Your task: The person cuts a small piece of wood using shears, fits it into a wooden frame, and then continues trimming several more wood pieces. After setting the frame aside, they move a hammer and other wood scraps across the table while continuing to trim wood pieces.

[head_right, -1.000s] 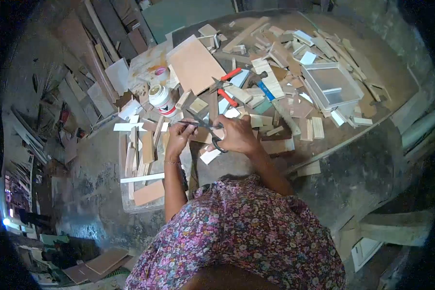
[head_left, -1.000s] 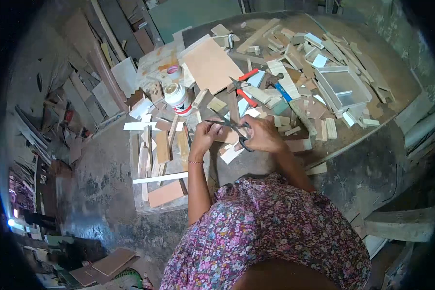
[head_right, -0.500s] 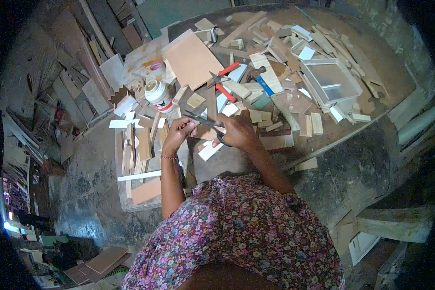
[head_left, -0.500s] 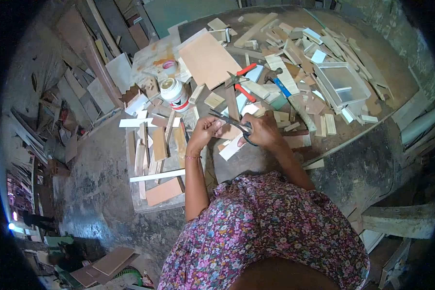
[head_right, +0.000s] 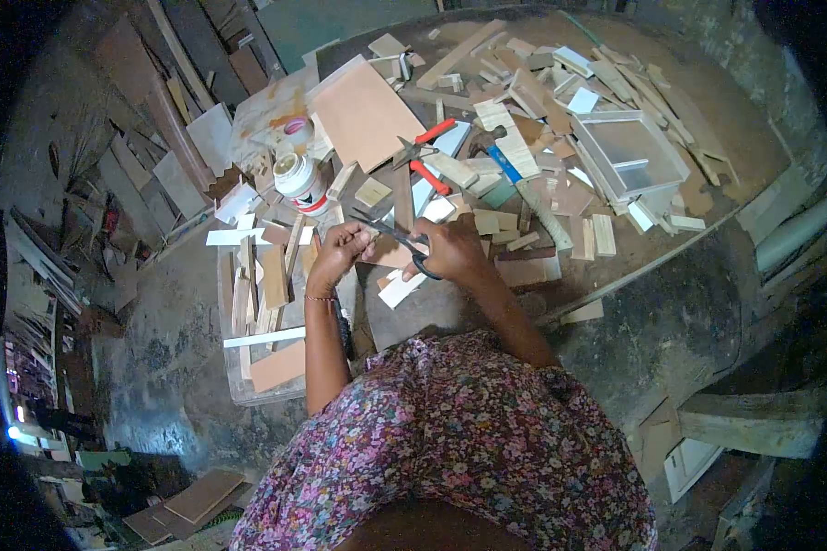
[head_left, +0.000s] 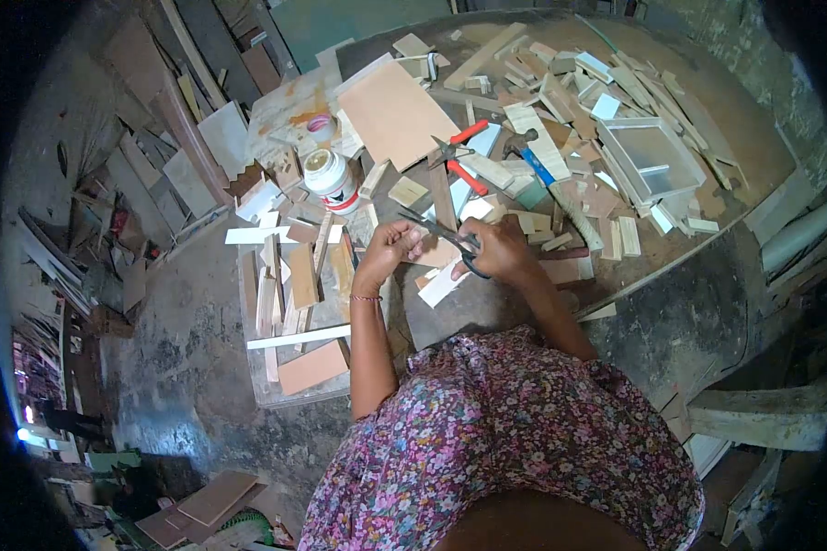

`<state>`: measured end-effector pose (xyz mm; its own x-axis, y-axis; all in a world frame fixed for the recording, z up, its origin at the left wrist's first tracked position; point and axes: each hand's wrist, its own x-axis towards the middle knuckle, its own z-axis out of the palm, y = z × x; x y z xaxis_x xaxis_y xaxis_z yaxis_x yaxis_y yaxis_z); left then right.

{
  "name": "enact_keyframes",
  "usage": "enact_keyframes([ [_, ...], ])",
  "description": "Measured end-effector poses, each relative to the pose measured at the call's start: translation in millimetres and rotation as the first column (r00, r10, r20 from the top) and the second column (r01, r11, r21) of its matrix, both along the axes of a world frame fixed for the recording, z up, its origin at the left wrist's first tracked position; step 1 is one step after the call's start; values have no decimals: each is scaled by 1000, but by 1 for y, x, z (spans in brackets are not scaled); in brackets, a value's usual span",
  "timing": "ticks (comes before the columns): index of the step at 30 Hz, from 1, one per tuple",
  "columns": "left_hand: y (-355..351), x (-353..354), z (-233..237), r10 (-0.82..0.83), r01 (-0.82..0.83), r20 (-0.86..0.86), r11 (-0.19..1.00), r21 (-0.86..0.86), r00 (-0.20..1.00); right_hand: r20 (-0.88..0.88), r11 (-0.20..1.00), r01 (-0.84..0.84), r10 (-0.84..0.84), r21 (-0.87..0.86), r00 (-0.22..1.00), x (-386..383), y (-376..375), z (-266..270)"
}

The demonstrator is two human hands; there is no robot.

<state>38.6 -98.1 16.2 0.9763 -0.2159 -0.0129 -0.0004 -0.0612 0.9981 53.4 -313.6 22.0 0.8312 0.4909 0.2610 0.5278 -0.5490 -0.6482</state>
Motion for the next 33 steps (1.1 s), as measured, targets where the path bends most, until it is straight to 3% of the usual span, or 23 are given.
enact_keyframes([
  [2,1,1,0,-15,14,28,1000,26,999,-34,997,2,1,72,999,-8,2,10],
  [5,-2,-4,5,26,-26,23,1000,-15,999,166,1000,-18,14,18,986,-8,5,8],
  [9,3,-3,1,9,-14,55,997,82,998,99,1000,-4,3,12,995,1,7,-4],
  [14,-10,-9,14,103,-102,55,995,-20,993,181,996,68,-77,55,981,4,8,-14],
  [17,-14,-5,5,200,-189,65,972,-139,978,0,982,186,-186,42,983,1,9,-5],
  [18,-15,-4,5,228,-210,80,960,-185,970,33,983,179,-180,35,983,1,9,-5],
  [21,-14,-8,14,280,-278,63,960,-45,958,87,988,154,-155,22,984,1,6,-2],
  [24,-14,-3,3,297,-273,93,939,-211,950,29,994,111,-111,-1,993,-3,6,4],
  [26,-12,-3,-1,312,-295,105,944,-151,944,-24,995,91,-92,-46,995,-7,6,10],
  [29,-12,-3,-5,311,-295,126,947,-128,942,78,996,88,-88,-4,993,-5,9,-2],
  [33,-8,-2,-8,277,-265,183,960,-86,943,41,994,76,-73,-76,996,-7,10,12],
])
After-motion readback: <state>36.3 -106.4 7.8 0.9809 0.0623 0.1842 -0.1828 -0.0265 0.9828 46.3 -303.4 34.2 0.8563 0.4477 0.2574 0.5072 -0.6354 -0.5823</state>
